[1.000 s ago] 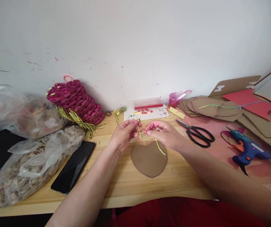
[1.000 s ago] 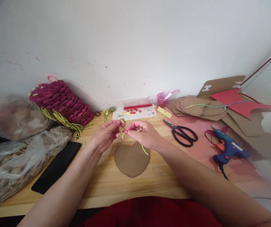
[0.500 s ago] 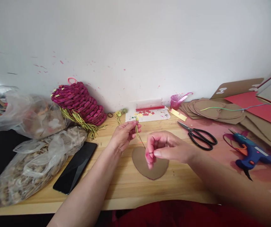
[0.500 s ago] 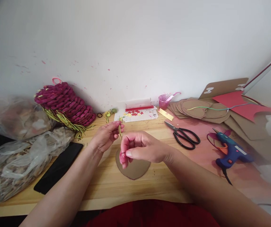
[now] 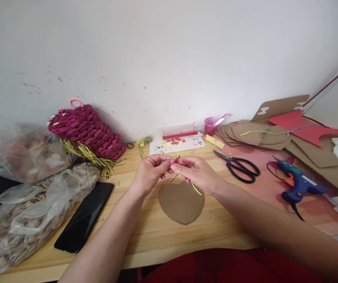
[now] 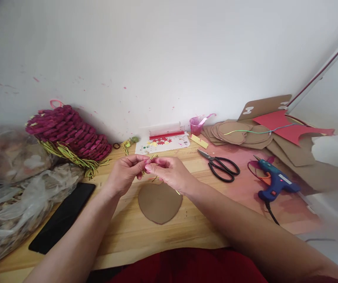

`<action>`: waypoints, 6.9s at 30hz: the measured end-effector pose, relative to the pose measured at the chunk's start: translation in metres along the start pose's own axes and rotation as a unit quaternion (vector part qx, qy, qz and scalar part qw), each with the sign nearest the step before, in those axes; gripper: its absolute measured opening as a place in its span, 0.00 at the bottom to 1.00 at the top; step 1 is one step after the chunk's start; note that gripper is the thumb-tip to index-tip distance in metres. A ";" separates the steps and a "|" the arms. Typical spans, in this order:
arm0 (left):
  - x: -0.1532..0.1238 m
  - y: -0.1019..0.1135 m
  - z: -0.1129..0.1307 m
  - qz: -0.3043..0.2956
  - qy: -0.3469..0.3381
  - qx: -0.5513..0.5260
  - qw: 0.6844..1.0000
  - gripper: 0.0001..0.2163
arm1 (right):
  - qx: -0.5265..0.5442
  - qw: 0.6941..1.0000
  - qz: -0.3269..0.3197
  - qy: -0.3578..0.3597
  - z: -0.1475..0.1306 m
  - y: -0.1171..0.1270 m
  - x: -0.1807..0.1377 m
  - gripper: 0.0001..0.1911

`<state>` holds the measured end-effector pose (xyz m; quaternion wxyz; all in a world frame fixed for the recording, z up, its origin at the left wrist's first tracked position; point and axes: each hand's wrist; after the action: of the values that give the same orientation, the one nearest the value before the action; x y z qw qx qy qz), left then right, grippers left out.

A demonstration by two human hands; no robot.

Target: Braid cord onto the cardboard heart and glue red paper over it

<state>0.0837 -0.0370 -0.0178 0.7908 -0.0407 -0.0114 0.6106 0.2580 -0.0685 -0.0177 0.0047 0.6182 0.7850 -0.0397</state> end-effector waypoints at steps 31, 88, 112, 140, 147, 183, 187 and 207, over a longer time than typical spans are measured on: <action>0.001 -0.002 -0.001 -0.068 0.141 -0.126 0.979 0.13 | 0.138 0.989 -0.040 0.019 -0.006 0.013 0.002 0.10; -0.002 -0.012 0.002 0.025 0.029 -0.267 0.963 0.07 | -0.088 0.996 -0.018 -0.011 0.013 -0.005 0.004 0.07; -0.001 -0.013 -0.001 0.033 0.034 -0.263 0.964 0.09 | -0.171 0.983 -0.006 0.067 0.030 -0.007 0.004 0.07; 0.002 -0.004 0.003 0.001 0.072 -0.168 0.983 0.09 | -0.052 0.990 0.035 0.125 -0.001 0.011 0.006 0.11; -0.002 -0.012 -0.001 -0.075 0.136 -0.165 0.974 0.11 | -0.051 0.977 0.069 0.196 0.001 0.007 0.003 0.10; -0.003 -0.002 -0.009 -0.007 -0.212 0.277 0.937 0.08 | 0.007 0.998 0.065 -0.010 -0.002 0.005 0.008 0.14; -0.004 -0.003 -0.006 0.007 -0.239 0.302 0.923 0.11 | 0.033 0.998 0.052 -0.029 -0.004 0.007 0.008 0.13; -0.009 -0.009 -0.005 -0.059 -0.299 0.331 0.893 0.19 | -0.013 0.999 0.005 -0.035 0.007 0.014 0.010 0.14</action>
<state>0.0907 -0.0487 -0.0221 0.7526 0.4084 -0.0468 0.5145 0.2687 -0.0564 -0.0263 0.0400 0.6203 0.7817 -0.0511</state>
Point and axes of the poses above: each hand's wrist, its own x-axis towards the middle knuckle, its own y-axis out of the back of the hand, z = x × y, and after that the axes turned 3 degrees about z, right-handed
